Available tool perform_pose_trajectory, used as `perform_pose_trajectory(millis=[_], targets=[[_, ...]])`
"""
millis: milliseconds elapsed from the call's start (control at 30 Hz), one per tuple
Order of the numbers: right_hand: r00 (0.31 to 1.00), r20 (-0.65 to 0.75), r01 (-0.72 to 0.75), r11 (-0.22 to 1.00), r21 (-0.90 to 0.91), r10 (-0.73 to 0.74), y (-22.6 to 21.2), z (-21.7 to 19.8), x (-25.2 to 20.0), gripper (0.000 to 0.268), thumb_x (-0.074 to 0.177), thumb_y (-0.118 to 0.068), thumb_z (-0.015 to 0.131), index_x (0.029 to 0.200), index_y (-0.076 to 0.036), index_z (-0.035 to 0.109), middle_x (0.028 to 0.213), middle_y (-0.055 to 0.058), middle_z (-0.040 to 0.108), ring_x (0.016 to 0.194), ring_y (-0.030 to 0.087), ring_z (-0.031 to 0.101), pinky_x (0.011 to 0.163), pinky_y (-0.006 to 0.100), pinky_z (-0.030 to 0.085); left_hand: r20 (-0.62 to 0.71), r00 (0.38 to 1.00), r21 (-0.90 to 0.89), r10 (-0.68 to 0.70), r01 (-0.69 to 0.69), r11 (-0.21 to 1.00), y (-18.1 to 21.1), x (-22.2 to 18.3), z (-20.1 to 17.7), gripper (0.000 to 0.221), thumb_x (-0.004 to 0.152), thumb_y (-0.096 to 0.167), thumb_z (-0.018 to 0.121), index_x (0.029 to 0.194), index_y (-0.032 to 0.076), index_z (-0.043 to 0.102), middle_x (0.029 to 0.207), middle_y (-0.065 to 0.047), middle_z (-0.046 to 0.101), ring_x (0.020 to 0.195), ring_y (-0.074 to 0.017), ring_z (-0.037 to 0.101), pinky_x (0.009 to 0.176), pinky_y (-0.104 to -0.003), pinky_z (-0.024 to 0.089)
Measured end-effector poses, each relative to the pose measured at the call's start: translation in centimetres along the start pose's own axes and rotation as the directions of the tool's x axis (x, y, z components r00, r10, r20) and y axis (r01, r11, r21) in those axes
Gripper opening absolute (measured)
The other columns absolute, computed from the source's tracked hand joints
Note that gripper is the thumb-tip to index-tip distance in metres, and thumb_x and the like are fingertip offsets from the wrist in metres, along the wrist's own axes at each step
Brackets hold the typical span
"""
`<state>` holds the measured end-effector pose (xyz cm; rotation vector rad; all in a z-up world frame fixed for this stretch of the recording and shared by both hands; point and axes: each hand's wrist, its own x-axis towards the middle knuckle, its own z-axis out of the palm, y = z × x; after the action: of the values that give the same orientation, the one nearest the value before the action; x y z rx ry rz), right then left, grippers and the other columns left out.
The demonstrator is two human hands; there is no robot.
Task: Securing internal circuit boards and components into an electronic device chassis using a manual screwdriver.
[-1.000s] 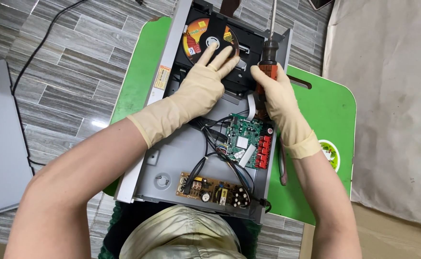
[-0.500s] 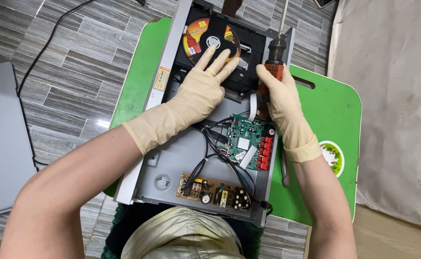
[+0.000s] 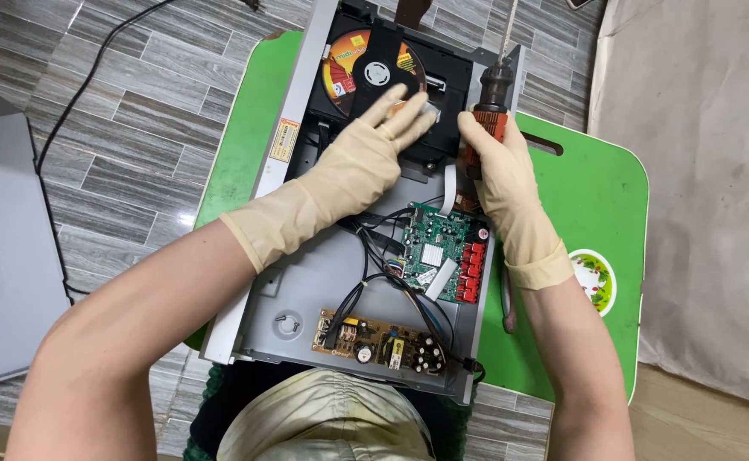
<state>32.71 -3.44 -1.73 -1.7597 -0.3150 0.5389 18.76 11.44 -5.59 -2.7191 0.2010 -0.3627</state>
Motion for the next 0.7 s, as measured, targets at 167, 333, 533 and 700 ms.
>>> perform_pose_trajectory(millis=[167,333,533,700], targets=[[0.992,0.047,-0.117,0.993,0.019,0.116,-2.5,0.2,-1.2,0.028,0.088,-0.031,0.075,0.110,-0.017,0.064,0.090,-0.003,0.061,0.077,0.009,0.059,0.061,0.025,0.051,-0.001,0.996,-0.204,-0.088,0.086,0.975,-0.1,-0.1,1.5,0.035,0.086,0.012,0.058,0.113,0.021,0.080,0.169,-0.011,0.037,0.157,-0.0417,0.024,0.127,-0.061,0.003],[0.992,0.057,-0.111,0.993,0.026,0.109,-2.1,0.1,-1.0,0.029,0.088,-0.031,0.075,0.112,-0.017,0.064,0.090,-0.003,0.060,0.075,0.009,0.058,0.060,0.025,0.051,0.211,0.971,-0.229,-0.111,0.160,0.960,-1.0,-0.1,-0.6,0.023,0.082,0.013,0.065,0.084,0.027,0.084,0.171,-0.013,0.033,0.157,-0.0453,0.020,0.124,-0.064,0.001],[0.993,0.059,-0.110,0.992,0.069,0.106,-1.8,0.2,-0.9,0.027,0.089,-0.027,0.075,0.111,-0.017,0.064,0.086,-0.003,0.058,0.071,0.008,0.056,0.058,0.024,0.048,0.156,0.978,-0.249,-0.138,0.174,0.953,-0.5,-0.6,0.0,0.025,0.081,0.009,0.065,0.083,0.026,0.083,0.169,-0.012,0.037,0.156,-0.0454,0.023,0.124,-0.064,0.005],[0.991,0.052,-0.124,0.990,0.065,0.121,-2.5,0.5,-1.5,0.024,0.089,-0.027,0.075,0.108,-0.018,0.063,0.083,-0.004,0.057,0.069,0.008,0.055,0.058,0.025,0.048,0.044,0.982,-0.343,-0.185,0.189,0.920,-0.3,-0.5,1.4,0.017,0.078,0.016,0.067,0.074,0.025,0.081,0.166,-0.014,0.043,0.153,-0.0485,0.028,0.123,-0.068,0.008]])
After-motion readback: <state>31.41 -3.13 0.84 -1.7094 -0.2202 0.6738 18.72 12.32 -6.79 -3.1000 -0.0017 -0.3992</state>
